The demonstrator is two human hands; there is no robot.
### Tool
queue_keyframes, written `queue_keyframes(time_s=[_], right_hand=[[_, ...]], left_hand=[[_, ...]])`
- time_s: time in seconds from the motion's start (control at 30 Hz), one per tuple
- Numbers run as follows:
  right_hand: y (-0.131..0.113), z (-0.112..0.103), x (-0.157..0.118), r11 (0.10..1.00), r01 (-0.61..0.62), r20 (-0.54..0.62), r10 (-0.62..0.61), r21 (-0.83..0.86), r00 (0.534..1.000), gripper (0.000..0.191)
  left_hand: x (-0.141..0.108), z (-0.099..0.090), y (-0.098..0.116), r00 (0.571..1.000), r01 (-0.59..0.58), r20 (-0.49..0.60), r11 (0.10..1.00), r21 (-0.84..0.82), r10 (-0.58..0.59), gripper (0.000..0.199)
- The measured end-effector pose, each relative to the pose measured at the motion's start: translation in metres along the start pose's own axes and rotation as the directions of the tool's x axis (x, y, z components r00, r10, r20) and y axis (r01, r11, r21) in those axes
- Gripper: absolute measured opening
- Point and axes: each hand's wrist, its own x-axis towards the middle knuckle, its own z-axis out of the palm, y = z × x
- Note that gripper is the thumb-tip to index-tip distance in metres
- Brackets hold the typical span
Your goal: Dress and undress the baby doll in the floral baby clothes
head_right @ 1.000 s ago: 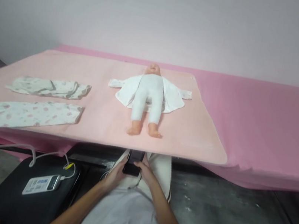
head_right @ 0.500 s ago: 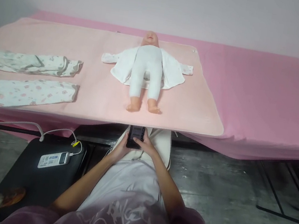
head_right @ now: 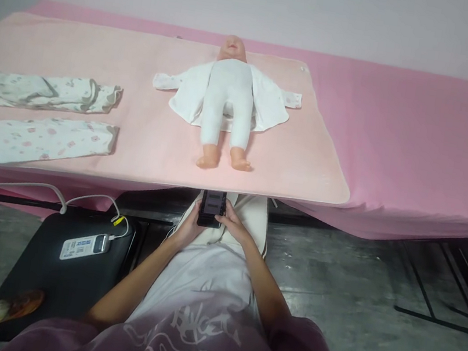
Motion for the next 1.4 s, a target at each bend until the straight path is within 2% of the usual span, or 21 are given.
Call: queue_keyframes(time_s=[0.17, 0.53, 0.8, 0.93, 1.13, 1.4], right_hand=[[-0.003, 0.002, -0.002, 1.0, 0.006, 0.02, -0.006, -0.015, 1.0, 0.101], [0.001, 0.007, 0.001, 0.998, 0.057, 0.001, -0.057, -0.013, 0.998, 0.103], [-0.003, 0.012, -0.001, 0.998, 0.055, -0.038, -0.055, -0.013, 0.998, 0.081], [-0.002, 0.016, 0.0, 0.996, 0.077, -0.066, -0.079, -0.036, 0.995, 0.081], [-0.001, 0.011, -0.002, 0.998, 0.06, -0.033, -0.061, -0.029, 0.998, 0.08], [0.009, 0.01, 0.005, 0.995, 0.083, -0.063, -0.086, -0.051, 0.994, 0.083]], left_hand=[[0.001, -0.001, 0.001, 1.0, 0.016, -0.009, 1.0, -0.018, -0.016, 0.067], [0.0, -0.002, 0.001, 1.0, 0.016, 0.004, 1.0, 0.012, -0.016, 0.078], [0.0, 0.001, 0.001, 1.0, 0.019, -0.013, 1.0, 0.019, -0.019, 0.077], [0.001, 0.001, 0.001, 1.0, 0.011, -0.011, 1.0, 0.018, -0.011, 0.075], [0.0, 0.002, 0.002, 1.0, 0.016, -0.026, 1.0, 0.014, -0.016, 0.074], [0.0, 0.001, 0.002, 1.0, 0.007, -0.03, 1.0, -0.022, -0.008, 0.065]])
